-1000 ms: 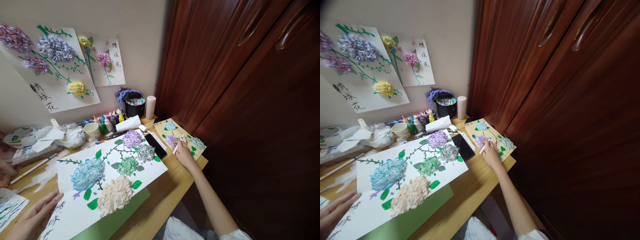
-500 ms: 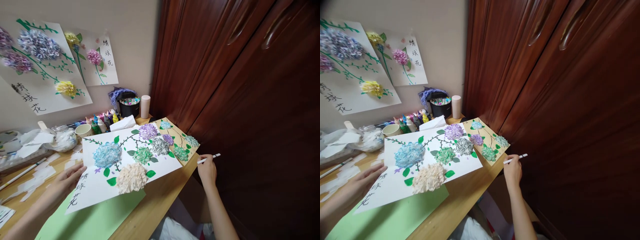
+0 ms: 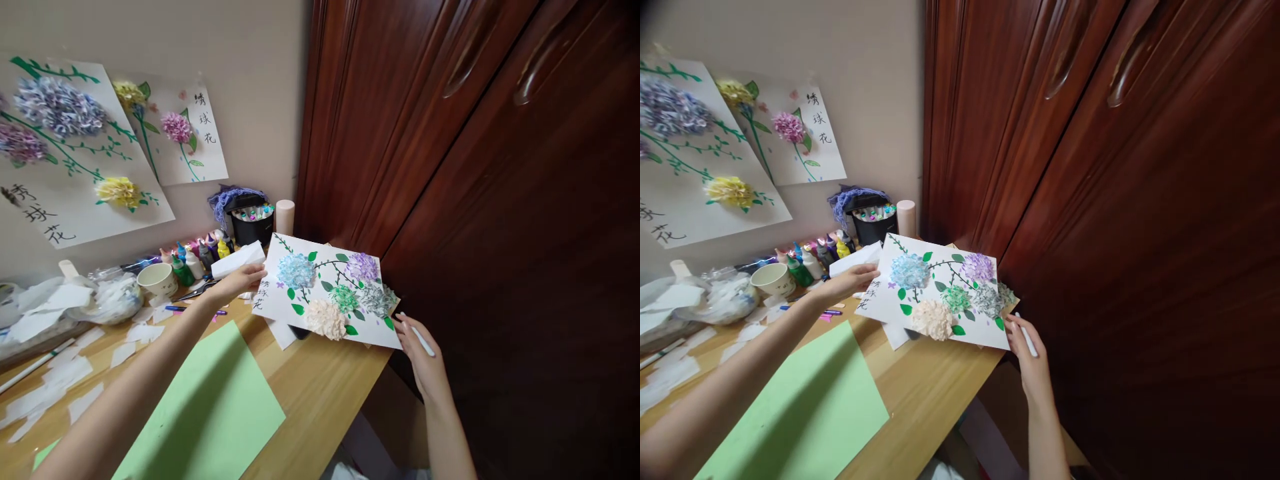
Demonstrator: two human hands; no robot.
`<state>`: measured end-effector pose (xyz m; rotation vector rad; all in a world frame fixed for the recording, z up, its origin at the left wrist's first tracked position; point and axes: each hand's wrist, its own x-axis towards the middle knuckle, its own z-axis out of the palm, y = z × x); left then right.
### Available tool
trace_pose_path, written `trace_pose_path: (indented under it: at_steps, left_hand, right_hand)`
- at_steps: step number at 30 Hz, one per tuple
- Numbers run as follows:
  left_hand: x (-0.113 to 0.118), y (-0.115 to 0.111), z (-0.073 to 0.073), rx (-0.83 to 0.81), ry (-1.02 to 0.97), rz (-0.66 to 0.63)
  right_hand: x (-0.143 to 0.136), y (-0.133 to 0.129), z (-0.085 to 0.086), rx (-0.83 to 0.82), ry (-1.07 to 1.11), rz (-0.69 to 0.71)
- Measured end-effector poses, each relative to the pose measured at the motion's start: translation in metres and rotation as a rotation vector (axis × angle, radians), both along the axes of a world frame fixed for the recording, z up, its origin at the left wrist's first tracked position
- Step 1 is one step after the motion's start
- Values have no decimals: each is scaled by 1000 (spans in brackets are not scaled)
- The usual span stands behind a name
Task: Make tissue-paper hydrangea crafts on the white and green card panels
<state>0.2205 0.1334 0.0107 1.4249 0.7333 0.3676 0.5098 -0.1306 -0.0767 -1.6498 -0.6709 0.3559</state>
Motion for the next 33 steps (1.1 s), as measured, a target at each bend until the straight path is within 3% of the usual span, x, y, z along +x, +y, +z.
trace_pose_path:
  at_steps: [4,13,20,24,28,33]
  left_hand:
    - [35,33,1,109,93,-79]
    - [110,83,-27,300,267,-134]
    - [148,107,-41,457,302,-142]
    - [159,108,-49,524,329,-96]
    - [155,102,-52,576,335,-55]
    - [138,89,-40,648,291,-11]
  right_hand:
    - [-5,-6,-1,36,226,-32]
    - [-1,7,-29,15,111,-170]
    - [-18,15,-27,96,135,-245]
    - [-22,17,-26,73,109,-258]
    - [-20,16,-28,61,137,-263]
    - [-21,11,-25,34,118,-262]
